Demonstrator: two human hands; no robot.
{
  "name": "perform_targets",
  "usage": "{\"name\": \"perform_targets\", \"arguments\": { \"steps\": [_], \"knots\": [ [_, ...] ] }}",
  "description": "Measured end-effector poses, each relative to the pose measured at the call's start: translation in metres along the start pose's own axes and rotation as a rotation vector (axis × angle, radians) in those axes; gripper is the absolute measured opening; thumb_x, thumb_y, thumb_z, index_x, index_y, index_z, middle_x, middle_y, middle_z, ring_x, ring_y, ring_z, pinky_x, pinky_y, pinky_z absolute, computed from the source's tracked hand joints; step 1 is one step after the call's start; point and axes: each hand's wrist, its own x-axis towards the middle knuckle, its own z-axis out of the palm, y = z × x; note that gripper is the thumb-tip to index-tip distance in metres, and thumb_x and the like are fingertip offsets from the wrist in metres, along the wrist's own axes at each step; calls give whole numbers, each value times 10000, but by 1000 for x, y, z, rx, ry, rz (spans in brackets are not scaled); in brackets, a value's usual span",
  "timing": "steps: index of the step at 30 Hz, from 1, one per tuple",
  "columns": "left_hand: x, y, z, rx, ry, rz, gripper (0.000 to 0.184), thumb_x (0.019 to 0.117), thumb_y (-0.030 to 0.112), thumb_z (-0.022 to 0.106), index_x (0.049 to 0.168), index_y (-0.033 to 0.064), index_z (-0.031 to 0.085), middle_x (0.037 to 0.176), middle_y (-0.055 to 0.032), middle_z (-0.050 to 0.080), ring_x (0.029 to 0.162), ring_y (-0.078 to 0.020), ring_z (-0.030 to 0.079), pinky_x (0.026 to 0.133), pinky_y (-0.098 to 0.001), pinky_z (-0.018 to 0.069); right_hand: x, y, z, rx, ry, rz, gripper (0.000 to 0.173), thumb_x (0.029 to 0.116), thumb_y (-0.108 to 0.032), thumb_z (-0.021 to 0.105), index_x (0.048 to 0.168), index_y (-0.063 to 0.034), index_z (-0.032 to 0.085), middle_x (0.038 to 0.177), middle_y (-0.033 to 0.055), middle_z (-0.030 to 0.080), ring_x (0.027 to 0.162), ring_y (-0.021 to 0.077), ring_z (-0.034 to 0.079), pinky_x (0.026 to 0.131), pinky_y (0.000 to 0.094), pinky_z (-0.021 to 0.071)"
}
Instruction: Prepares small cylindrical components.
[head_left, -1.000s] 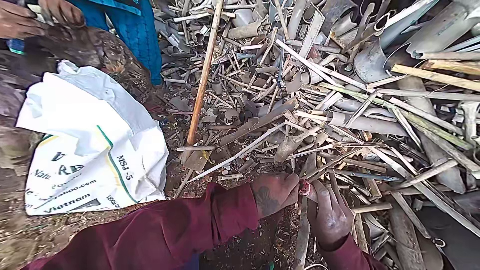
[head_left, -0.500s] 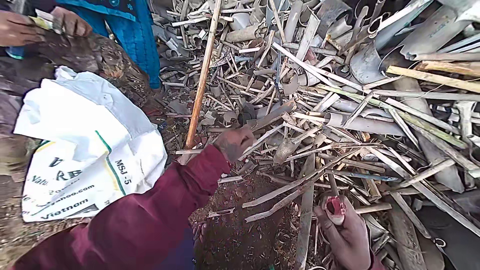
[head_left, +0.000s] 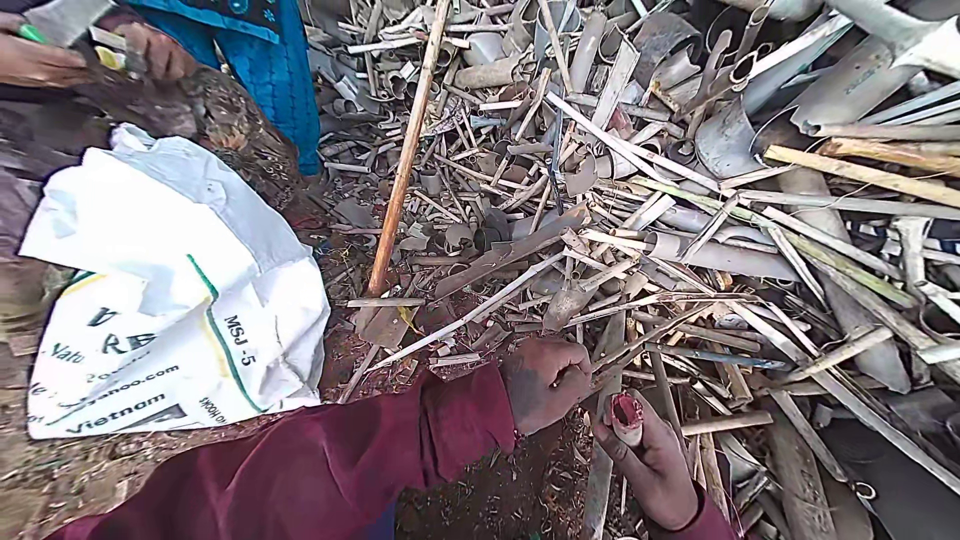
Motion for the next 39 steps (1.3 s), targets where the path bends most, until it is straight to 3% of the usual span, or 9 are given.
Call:
{"name": "perform_targets", "arguments": {
  "steps": [5,9,13,18,23,27,30,33,39],
  "knots": [
    [-1,-7,5,48,38,107,334,966,203,675,1185,-47,699,947,-111,740,978,-146,669,946,-261,504,-1,0,-2,-39,-13,-23,303,1021,-345,625,1165,-79,612,920,-62,683,863,-104,628,810,114,542],
    [5,-13,-3,208,47,453,263,1046,227,579,1115,45,756,1072,-118,733,1185,-234,620,1092,-313,437,0,1,-3,-85,-35,-20,369,1021,-367,612,1173,-31,613,906,-19,685,840,-88,629,790,121,540],
    [6,-16,-13,379,-53,672,223,1020,246,629,1070,80,770,1061,-106,746,1140,-264,658,1059,-352,476,-1,0,-2,-83,-133,-13,360,1011,-322,618,1193,-11,621,934,16,714,861,-72,651,802,132,546],
    [4,-6,-27,568,-288,796,203,1018,89,566,1024,-4,746,940,-131,751,1001,-280,719,927,-356,555,-3,-2,1,18,-309,79,345,986,-289,632,1132,24,626,846,37,675,767,-57,616,741,125,521],
    [-1,1,-26,737,-249,851,199,985,1,518,958,-21,714,883,-130,746,905,-259,734,811,-327,579,-1,-6,4,143,-364,84,314,994,-237,627,1163,26,600,889,4,668,822,-104,596,790,97,504],
    [-2,-6,-15,383,-145,611,148,951,34,582,909,-22,713,777,-145,712,791,-231,719,757,-279,569,0,-7,8,75,-271,-7,319,1011,-278,610,1173,-3,604,898,6,678,841,-93,614,801,105,517],
    [-8,7,-8,12,-150,107,197,969,26,560,952,-67,733,772,-150,712,699,-105,665,671,-215,518,0,-3,5,-43,-189,-62,339,1009,-298,602,1165,3,610,907,31,703,852,-69,645,797,118,534],
    [-5,19,-12,-290,-238,-353,213,1046,72,533,1058,-59,700,855,-55,716,716,15,669,717,-161,569,0,4,6,-217,-101,-122,340,1007,-334,586,1097,-8,615,831,57,688,792,-21,660,736,142,542],
    [-3,13,-16,-428,-286,-433,313,1083,147,434,1104,-72,656,988,-60,697,870,-14,670,849,-218,562,3,2,4,-573,4,-221,281,973,-313,549,1018,-48,630,757,73,678,674,100,666,600,235,540]
  ]
}}
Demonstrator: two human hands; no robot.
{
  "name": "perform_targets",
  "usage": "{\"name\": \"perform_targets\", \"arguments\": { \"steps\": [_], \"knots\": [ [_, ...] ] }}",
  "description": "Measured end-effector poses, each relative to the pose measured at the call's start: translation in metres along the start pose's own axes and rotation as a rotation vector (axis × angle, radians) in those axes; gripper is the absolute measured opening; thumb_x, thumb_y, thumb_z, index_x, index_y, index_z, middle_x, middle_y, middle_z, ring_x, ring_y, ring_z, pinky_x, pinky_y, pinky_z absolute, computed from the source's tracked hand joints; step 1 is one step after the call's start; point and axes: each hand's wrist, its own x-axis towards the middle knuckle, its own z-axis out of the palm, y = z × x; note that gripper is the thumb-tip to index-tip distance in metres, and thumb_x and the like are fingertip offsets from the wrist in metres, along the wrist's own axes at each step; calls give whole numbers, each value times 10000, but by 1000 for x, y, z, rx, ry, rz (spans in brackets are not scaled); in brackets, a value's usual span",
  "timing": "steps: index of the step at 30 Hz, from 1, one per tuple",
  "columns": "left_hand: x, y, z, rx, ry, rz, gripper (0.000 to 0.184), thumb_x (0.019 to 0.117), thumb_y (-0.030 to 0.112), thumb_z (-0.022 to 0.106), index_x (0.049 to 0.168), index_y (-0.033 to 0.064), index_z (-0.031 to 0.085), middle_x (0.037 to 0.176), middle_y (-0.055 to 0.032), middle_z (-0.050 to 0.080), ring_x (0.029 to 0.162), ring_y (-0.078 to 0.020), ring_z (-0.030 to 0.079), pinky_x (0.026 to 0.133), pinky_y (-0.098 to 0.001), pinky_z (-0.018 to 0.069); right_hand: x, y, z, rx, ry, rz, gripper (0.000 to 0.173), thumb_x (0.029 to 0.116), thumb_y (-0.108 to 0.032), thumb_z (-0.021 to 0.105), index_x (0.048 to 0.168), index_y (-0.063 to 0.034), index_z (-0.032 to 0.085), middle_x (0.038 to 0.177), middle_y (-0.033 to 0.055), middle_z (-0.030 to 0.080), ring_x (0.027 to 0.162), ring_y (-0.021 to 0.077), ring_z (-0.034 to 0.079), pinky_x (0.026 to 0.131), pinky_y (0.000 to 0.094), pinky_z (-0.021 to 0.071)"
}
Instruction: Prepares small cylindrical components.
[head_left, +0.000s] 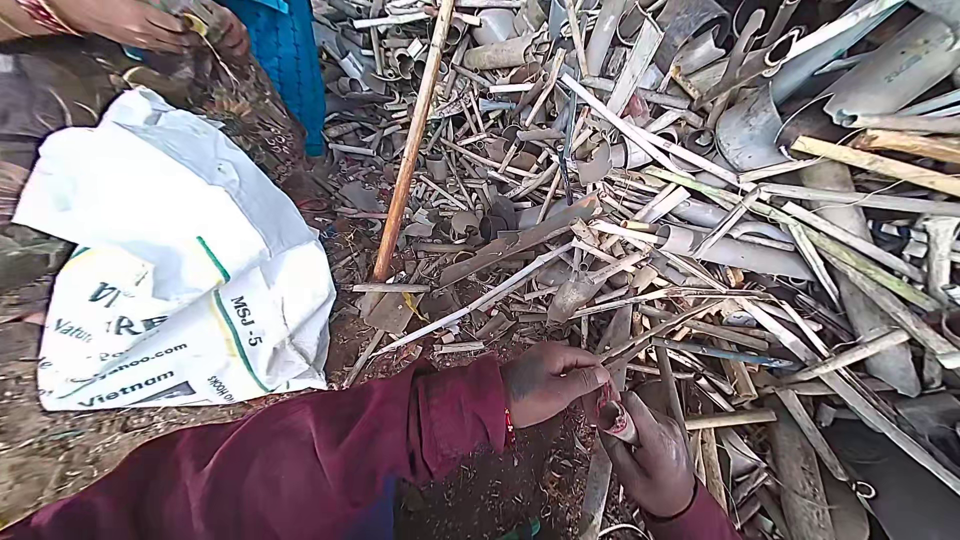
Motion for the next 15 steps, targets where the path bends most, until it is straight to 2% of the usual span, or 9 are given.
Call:
{"name": "perform_targets", "arguments": {
  "steps": [2,4,6,8,10,12,13,14,15],
  "knots": [
    [0,-2,1,55,44,-29,341,1063,245,532,1115,-60,678,1052,-91,685,940,-36,645,881,-226,532,3,-2,-1,-178,37,-9,270,956,-284,538,1000,-53,669,775,84,715,657,153,686,562,279,541],
    [2,-11,7,74,149,-6,272,996,205,655,1051,-53,721,1097,-105,697,973,-32,634,880,-193,513,5,-5,2,-378,76,-27,259,916,-229,529,969,-46,705,759,110,715,611,232,682,495,340,520],
    [5,-17,11,-39,240,-32,163,971,111,670,997,-46,704,969,-45,696,863,1,642,806,-182,534,9,-9,6,-521,87,-25,266,897,-203,534,957,-26,723,780,152,713,623,310,687,492,394,521],
    [8,-15,10,-106,288,-102,131,1007,79,620,1010,-44,664,906,-39,682,803,-25,674,772,-213,585,12,-14,9,-505,52,16,326,898,-261,561,1005,6,713,841,163,727,685,323,707,556,413,554],
    [11,-18,8,40,335,-25,188,1033,108,571,1021,-54,665,917,-68,692,814,-31,667,772,-206,560,13,-19,4,-238,-112,159,519,958,-412,569,1147,61,674,848,122,737,678,240,715,592,375,588],
    [13,-24,4,189,367,155,219,1037,115,550,1009,-59,681,931,-86,735,852,-24,689,809,-190,549,11,-11,-4,332,-396,434,655,996,-552,542,1264,44,581,746,24,651,563,99,598,526,289,531],
    [14,-25,3,225,374,229,223,1032,113,556,1002,-64,689,928,-87,743,856,-20,691,815,-185,545,10,-2,-4,610,-510,546,640,976,-602,564,1252,-24,547,715,-63,605,533,13,545,504,212,492],
    [15,-25,2,223,371,260,218,1028,107,560,997,-65,690,923,-77,743,854,-11,688,814,-177,544,9,3,-1,771,-540,596,585,959,-595,611,1206,-68,552,698,-105,598,521,-25,526,491,174,469],
    [15,-24,0,182,369,239,202,1026,100,562,989,-55,686,912,-47,735,842,3,678,801,-169,545,9,4,0,717,-497,571,524,970,-548,618,1163,-62,588,700,-96,594,533,-19,526,503,180,469]
  ]
}}
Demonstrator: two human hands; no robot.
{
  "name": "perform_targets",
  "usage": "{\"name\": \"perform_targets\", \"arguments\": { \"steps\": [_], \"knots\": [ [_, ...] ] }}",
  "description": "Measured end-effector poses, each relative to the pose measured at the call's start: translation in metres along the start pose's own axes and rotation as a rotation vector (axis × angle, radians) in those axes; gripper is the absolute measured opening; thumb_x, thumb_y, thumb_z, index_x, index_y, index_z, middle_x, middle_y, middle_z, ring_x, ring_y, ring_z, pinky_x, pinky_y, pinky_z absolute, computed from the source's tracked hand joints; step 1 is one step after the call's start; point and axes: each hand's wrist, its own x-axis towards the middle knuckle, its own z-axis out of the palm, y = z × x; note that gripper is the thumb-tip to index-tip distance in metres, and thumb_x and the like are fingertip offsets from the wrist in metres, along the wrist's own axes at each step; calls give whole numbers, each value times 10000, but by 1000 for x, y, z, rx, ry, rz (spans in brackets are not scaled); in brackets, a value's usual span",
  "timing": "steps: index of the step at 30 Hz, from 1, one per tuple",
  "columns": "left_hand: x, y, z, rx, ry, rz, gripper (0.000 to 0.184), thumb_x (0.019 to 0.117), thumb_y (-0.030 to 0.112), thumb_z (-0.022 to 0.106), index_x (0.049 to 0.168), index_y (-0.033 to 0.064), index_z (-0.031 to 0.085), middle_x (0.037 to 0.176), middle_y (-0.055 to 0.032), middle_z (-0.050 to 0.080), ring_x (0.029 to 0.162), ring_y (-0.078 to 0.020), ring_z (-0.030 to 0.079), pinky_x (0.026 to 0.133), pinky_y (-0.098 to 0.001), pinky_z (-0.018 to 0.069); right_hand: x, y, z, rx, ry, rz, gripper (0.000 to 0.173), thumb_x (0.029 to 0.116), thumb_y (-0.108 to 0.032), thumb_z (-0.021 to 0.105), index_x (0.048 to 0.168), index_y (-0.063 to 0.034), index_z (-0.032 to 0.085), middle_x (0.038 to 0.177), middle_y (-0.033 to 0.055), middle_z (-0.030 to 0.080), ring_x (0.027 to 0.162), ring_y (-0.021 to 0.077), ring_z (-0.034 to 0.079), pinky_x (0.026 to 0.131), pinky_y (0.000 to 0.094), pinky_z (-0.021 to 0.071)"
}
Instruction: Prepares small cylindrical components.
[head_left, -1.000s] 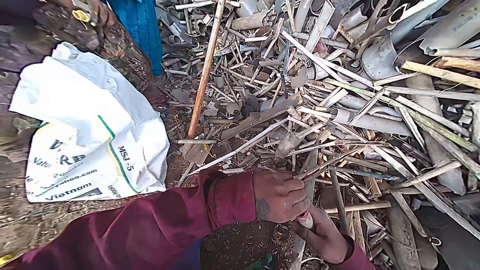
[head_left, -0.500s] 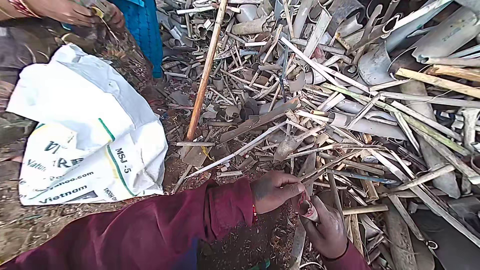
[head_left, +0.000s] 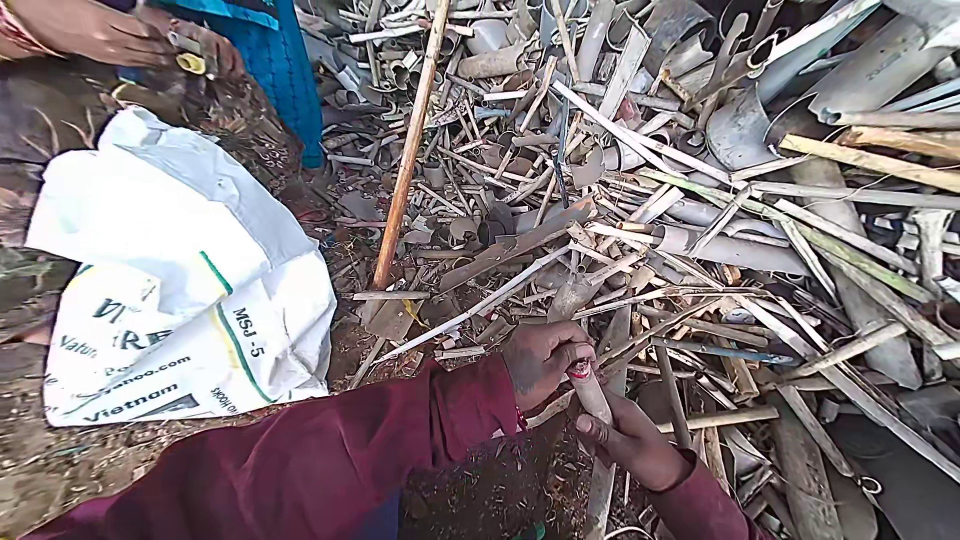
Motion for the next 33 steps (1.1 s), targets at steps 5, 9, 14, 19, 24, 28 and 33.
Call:
{"name": "perform_targets", "arguments": {
  "steps": [5,9,14,19,24,28,33],
  "knots": [
    [2,15,-6,-188,11,-302,125,1016,53,553,951,15,653,824,49,720,752,8,678,730,-181,559,6,1,8,-959,519,-397,377,881,-291,619,1033,39,719,736,149,728,557,306,707,458,475,541],
    [16,15,-14,-203,107,-657,208,1093,91,448,1097,-68,582,738,-10,549,533,-69,600,583,-226,581,11,-9,8,-1361,622,-667,193,948,-188,513,939,-79,672,750,116,704,583,290,664,477,374,495],
    [25,3,-35,128,-191,-649,337,1077,-23,342,1295,-97,589,1242,-208,662,1084,-178,690,1005,-313,518,16,-5,4,-1397,724,-593,182,881,-141,580,951,-68,731,773,131,715,633,321,681,511,408,501],
    [23,3,-41,285,-244,-610,266,1051,84,559,1260,-78,587,1118,-184,676,942,-150,694,913,-298,548,14,-5,0,-1407,803,-556,197,895,-104,572,969,-57,749,788,151,722,649,339,680,542,418,502],
    [21,15,-43,466,-331,-543,294,1088,126,482,1238,-86,619,1125,-213,689,996,-210,690,963,-343,516,11,-4,4,-1381,772,-493,238,908,-117,544,994,-48,755,803,164,729,657,352,694,534,429,514],
    [16,15,-37,462,-313,-445,320,1067,-30,367,1222,-85,641,1162,-201,690,1055,-193,685,993,-320,507,11,-4,5,-1328,757,-423,261,887,-133,543,988,-23,757,808,178,727,661,366,705,521,444,524],
    [11,11,-34,249,-278,-351,303,1072,161,522,1267,-36,644,1211,-174,673,1072,-152,658,976,-293,503,11,-3,5,-1303,776,-341,305,874,-183,585,1052,2,750,878,225,722,719,416,706,561,485,537]
  ]
}}
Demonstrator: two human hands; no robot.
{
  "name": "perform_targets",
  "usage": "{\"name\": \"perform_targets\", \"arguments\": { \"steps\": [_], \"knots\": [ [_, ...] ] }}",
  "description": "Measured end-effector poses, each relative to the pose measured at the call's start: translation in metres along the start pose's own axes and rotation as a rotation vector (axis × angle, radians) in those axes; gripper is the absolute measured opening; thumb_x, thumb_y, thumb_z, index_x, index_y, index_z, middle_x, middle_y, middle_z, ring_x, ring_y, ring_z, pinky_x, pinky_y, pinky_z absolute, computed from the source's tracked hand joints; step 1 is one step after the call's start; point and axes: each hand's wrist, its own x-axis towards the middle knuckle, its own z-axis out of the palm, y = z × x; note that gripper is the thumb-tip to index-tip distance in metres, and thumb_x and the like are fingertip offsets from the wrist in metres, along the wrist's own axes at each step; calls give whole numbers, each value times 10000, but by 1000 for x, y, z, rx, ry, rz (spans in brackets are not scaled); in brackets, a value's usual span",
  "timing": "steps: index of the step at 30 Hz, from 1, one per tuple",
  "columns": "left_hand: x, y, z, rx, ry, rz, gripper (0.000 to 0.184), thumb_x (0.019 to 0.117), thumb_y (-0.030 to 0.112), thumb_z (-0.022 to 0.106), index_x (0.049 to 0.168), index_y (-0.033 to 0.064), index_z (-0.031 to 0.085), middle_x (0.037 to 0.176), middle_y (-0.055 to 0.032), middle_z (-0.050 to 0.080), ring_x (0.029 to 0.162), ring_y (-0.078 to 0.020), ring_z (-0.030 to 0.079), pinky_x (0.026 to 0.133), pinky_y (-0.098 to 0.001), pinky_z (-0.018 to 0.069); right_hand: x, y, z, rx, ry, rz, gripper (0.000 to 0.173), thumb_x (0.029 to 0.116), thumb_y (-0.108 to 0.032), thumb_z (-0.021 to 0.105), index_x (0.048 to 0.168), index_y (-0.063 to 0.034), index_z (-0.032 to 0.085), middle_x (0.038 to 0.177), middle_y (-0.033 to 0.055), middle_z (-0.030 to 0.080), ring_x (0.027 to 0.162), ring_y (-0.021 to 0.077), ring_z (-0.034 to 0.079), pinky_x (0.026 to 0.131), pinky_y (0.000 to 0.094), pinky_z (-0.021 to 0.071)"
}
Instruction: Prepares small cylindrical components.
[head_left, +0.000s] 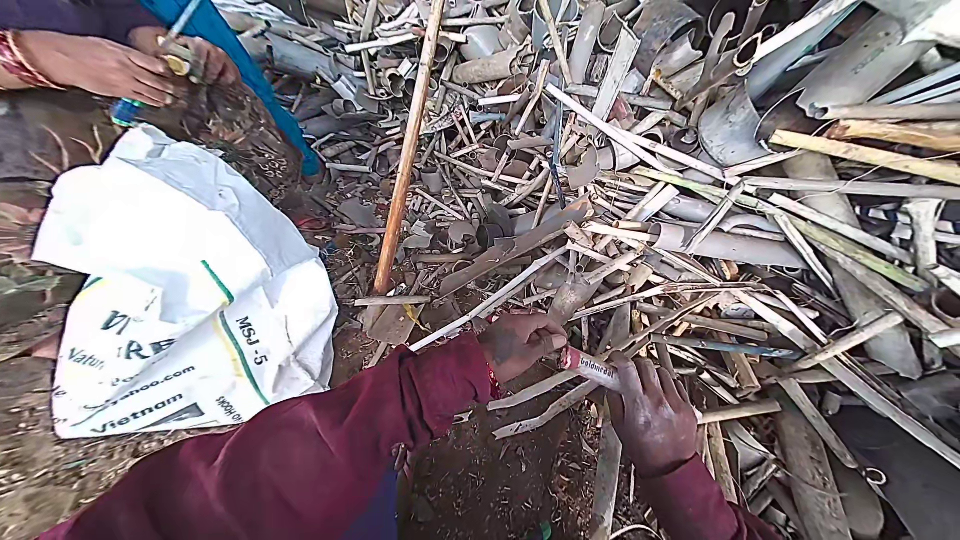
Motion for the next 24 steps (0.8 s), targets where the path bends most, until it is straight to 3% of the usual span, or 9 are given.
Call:
{"name": "perform_targets", "arguments": {
  "steps": [3,5,6,10,12,14,17,20,24],
  "knots": [
    [-2,-4,7,-176,-11,67,255,1009,143,640,1185,-38,677,1098,-111,707,950,-45,676,888,-213,546,-3,-6,1,111,-54,31,486,928,-385,576,1122,36,722,975,244,720,815,441,703,670,543,550],
    [-2,-8,10,-200,36,218,223,981,97,659,1155,-36,702,1119,-96,721,992,-27,680,909,-194,547,-5,-10,-3,307,-169,100,519,950,-408,569,1170,41,710,1061,257,700,919,452,702,747,575,571],
    [-2,-9,10,-260,51,293,229,969,66,661,1166,-48,690,1141,-90,717,1020,-28,681,924,-195,553,-6,-9,-4,416,-202,131,494,948,-395,594,1151,39,717,1068,247,694,930,417,705,758,539,590],
    [-1,-3,14,-391,93,531,417,919,40,716,1266,-139,573,1310,-161,646,1204,-128,649,1027,-275,547,-6,-7,-2,627,-84,135,350,890,-305,675,1005,25,698,954,187,686,797,200,675,714,271,568],
    [0,-4,16,-155,236,636,384,911,181,770,1114,-115,636,1190,-165,655,1139,-118,659,973,-242,564,-7,-6,-1,605,-33,127,321,892,-262,659,1023,30,683,922,172,705,775,191,689,708,275,573],
    [2,-7,16,74,331,787,313,945,252,732,951,-55,672,1022,-162,678,1018,-108,658,892,-182,528,-8,-4,1,564,-16,124,327,900,-256,643,1038,39,676,865,155,720,714,211,705,637,330,581],
    [5,-9,15,196,345,934,265,987,223,670,923,-34,682,950,-166,676,963,-129,653,882,-160,502,-9,-4,1,537,-9,120,333,894,-256,643,1061,31,679,830,138,728,676,217,712,594,346,579],
    [6,-9,16,132,330,953,260,999,205,652,921,-41,682,962,-160,676,982,-110,654,896,-157,505,-9,-2,0,606,-41,103,425,958,-383,629,1078,23,662,792,117,713,647,164,690,582,307,568],
    [8,-10,14,48,324,964,244,1010,174,631,913,-44,683,976,-138,699,1008,-72,663,919,-157,515,-11,3,-5,1052,-236,125,567,1003,-531,583,1156,14,618,799,39,687,677,3,637,633,188,553]
  ]
}}
